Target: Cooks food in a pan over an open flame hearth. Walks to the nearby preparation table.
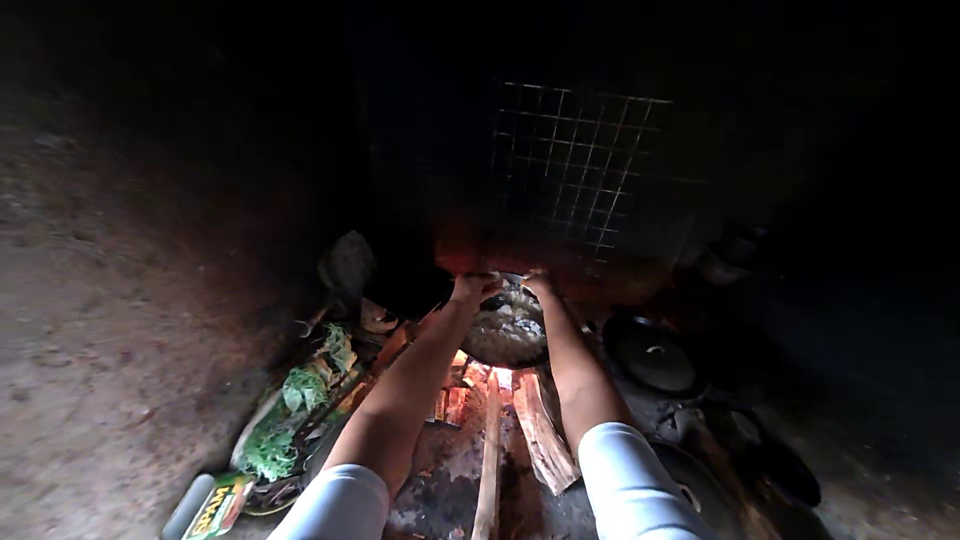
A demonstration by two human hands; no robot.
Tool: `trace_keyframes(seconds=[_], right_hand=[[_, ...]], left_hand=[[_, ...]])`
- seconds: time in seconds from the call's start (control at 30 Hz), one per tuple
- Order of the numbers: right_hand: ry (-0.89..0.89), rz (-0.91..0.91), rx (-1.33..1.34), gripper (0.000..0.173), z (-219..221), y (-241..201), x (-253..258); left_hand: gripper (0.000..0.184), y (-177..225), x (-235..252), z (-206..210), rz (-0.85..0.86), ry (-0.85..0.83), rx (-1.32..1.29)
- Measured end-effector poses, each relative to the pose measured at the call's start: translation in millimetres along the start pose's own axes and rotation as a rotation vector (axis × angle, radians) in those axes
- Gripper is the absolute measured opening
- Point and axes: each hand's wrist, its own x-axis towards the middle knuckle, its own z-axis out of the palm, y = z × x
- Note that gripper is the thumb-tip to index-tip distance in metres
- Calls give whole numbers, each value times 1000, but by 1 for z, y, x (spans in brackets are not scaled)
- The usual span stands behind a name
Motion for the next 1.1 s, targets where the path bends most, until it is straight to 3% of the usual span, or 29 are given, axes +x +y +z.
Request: trace_keyframes(seconds=[0.17,0.37,0.5,0.73,0.8,0.93,1.0,1.1], right_hand=[[-136,-39,-8,51,21,-11,-15],[-307,-219,-327,55,28,-18,-56],[-299,-451,-580,52,37,-5,-61],[-198,-647,-833,53,25,-16,-90],[-124,-676,-864,52,17,-22,-96],[36,-720,-827,55,4,-28,-97],[82,-754,-819,53,-1,-28,-94],[117,-789,-789,52,-14,-36,-99]], left_hand=[[26,-4,-5,-29,15,27,100],[35,-14,-6,-59,46,32,211],[34,-18,-7,-65,44,45,275],[30,-21,-13,-65,76,49,409],[29,-22,-12,-65,141,46,572],[31,-14,-13,-60,389,-17,1311],[35,-2,-21,-46,367,-42,1597],[41,19,-29,-27,376,-72,1819]])
